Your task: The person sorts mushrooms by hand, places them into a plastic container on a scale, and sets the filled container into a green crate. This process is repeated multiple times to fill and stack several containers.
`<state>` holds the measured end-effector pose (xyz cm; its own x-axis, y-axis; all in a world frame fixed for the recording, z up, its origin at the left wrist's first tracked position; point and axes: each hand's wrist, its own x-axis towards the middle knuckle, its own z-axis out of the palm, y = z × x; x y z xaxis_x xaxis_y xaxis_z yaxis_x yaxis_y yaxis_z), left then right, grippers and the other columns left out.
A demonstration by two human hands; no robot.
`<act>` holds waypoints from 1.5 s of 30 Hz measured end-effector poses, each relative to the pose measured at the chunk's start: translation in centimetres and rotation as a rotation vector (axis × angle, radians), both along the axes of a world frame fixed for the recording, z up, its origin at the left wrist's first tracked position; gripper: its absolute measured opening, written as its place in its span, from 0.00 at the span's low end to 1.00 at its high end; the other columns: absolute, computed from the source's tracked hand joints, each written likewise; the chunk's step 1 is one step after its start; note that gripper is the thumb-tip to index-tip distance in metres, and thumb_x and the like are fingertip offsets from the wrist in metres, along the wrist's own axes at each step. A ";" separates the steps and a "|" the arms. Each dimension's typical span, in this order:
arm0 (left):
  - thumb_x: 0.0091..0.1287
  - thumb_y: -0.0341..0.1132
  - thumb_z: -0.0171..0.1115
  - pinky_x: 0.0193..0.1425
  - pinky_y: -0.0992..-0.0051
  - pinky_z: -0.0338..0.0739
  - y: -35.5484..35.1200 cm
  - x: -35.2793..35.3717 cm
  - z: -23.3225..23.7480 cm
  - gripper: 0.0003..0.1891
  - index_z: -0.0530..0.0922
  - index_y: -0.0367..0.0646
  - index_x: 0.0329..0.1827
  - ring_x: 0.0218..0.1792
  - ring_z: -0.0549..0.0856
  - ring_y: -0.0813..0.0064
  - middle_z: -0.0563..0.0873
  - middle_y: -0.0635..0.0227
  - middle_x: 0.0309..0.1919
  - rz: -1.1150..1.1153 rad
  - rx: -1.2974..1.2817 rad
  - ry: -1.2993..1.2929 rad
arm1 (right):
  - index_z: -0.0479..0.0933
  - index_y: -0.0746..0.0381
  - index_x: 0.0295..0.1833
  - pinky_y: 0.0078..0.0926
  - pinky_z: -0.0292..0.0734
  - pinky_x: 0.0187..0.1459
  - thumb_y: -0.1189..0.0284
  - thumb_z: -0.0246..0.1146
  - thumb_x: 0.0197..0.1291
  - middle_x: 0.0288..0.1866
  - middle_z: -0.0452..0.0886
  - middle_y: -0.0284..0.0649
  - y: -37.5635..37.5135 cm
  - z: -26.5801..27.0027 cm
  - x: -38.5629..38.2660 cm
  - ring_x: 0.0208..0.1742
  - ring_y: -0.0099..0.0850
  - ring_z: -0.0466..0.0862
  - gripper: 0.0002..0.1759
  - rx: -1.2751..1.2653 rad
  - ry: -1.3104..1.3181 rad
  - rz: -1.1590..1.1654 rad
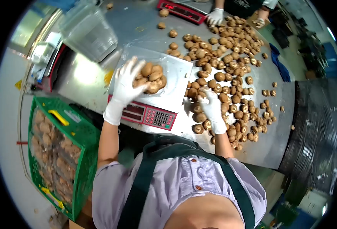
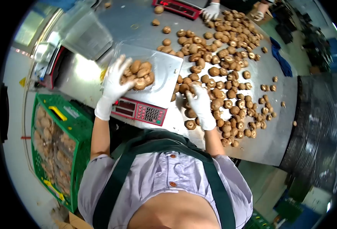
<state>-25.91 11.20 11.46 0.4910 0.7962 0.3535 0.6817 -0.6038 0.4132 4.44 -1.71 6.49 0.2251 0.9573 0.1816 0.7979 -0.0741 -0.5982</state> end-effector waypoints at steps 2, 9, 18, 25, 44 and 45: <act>0.55 0.57 0.59 0.66 0.43 0.52 -0.9 1.2 -1.3 0.32 0.70 0.62 0.65 0.63 0.69 0.58 0.70 0.63 0.64 0.006 0.075 0.196 | 0.78 0.65 0.48 0.37 0.69 0.58 0.67 0.64 0.54 0.50 0.79 0.51 0.6 0.3 -1.1 0.54 0.45 0.77 0.18 -0.018 -0.017 0.008; 0.57 0.53 0.60 0.61 0.52 0.62 -2.3 1.4 -2.5 0.31 0.70 0.51 0.64 0.59 0.71 0.56 0.73 0.59 0.59 0.023 0.008 0.125 | 0.80 0.64 0.43 0.37 0.74 0.51 0.71 0.63 0.52 0.47 0.81 0.49 4.2 1.1 -0.6 0.49 0.46 0.78 0.13 -0.019 0.015 -0.074; 0.56 0.49 0.64 0.62 0.55 0.61 -2.5 0.8 -2.2 0.30 0.72 0.47 0.62 0.60 0.70 0.54 0.74 0.57 0.59 0.003 -0.085 0.031 | 0.78 0.60 0.51 0.31 0.78 0.41 0.65 0.65 0.51 0.39 0.83 0.50 18.5 1.0 3.4 0.35 0.39 0.84 0.21 -0.250 0.251 0.083; 0.56 0.40 0.65 0.65 0.58 0.61 -1.6 -0.3 -0.6 0.22 0.77 0.43 0.54 0.59 0.73 0.61 0.75 0.58 0.58 0.065 -0.105 -0.082 | 0.75 0.57 0.58 0.29 0.75 0.50 0.60 0.66 0.48 0.44 0.82 0.50 24.8 -3.0 0.9 0.44 0.39 0.82 0.29 -0.481 0.131 0.452; 0.53 0.29 0.65 0.68 0.59 0.59 0.8 1.1 -1.4 0.32 0.68 0.40 0.64 0.63 0.66 0.52 0.67 0.53 0.64 0.169 -0.170 -0.154 | 0.61 0.70 0.61 0.38 0.85 0.40 0.65 0.40 0.72 0.53 0.75 0.52 15.6 -2.0 5.6 0.44 0.43 0.82 0.22 -0.195 1.858 -0.145; 0.52 0.29 0.65 0.68 0.59 0.59 0.9 1.0 -1.5 0.32 0.68 0.40 0.64 0.63 0.66 0.52 0.67 0.53 0.64 0.152 -0.183 -0.151 | 0.60 0.70 0.61 0.37 0.85 0.37 0.64 0.38 0.72 0.51 0.76 0.54 15.7 -1.9 5.5 0.41 0.45 0.83 0.23 -0.238 1.893 -0.086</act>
